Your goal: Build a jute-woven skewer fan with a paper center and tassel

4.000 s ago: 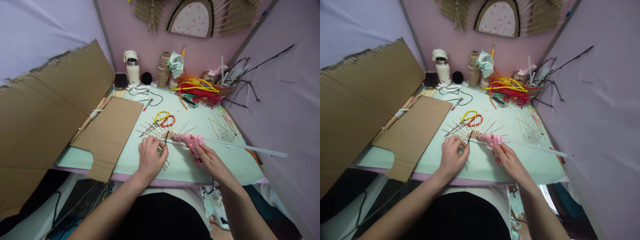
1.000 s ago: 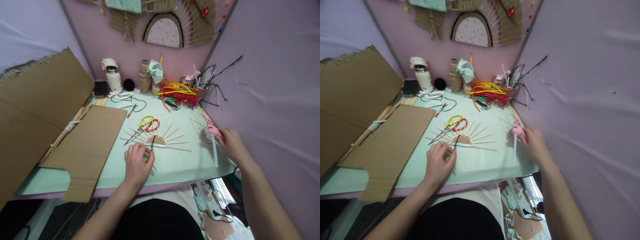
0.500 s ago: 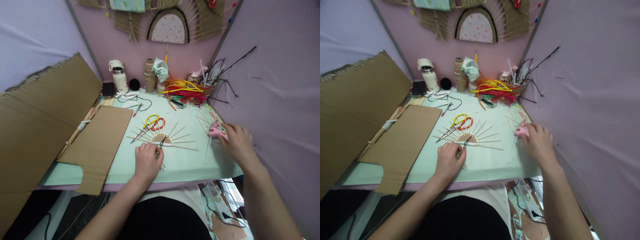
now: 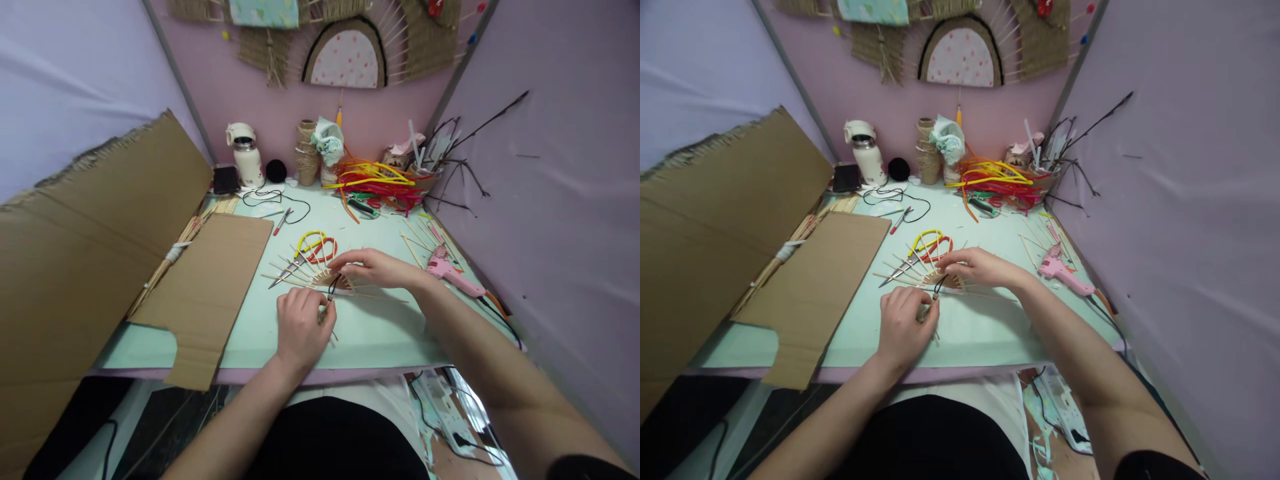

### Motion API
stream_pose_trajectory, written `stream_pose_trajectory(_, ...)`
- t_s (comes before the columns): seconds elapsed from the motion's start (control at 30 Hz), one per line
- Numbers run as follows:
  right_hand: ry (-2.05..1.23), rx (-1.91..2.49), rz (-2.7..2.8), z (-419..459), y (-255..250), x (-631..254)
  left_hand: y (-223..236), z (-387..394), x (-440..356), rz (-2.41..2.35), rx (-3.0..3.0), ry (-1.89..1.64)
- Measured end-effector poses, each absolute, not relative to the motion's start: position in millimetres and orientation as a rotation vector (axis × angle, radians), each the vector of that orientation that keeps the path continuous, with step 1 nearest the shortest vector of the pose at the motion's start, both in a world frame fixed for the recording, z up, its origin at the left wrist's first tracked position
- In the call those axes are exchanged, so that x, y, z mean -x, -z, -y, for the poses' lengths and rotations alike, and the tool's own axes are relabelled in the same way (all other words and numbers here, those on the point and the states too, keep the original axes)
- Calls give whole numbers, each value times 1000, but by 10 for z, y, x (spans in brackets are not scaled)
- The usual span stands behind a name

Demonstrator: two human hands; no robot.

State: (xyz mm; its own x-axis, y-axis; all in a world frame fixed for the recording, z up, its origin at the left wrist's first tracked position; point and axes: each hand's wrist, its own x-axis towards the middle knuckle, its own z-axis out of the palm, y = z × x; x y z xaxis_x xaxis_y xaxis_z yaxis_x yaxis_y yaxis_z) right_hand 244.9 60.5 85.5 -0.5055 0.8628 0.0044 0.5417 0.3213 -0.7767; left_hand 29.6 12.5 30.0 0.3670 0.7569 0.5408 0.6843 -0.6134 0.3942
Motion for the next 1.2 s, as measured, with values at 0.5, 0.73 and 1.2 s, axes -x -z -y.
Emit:
stream_pose_trajectory(0.5,-952,1551,2154,-652,-719,-2352,-255,-147,-283,-1342,-2465,-1015)
stream_pose_trajectory(0.73,-703,1676,2229,-653,-667,-2201,-271,-144,-295,-1338,-2495,-904)
stream_pose_trajectory(1.2,-478,1732,2316,-686,-598,-2113,-236,-155,-324,-1327,-2553,-793)
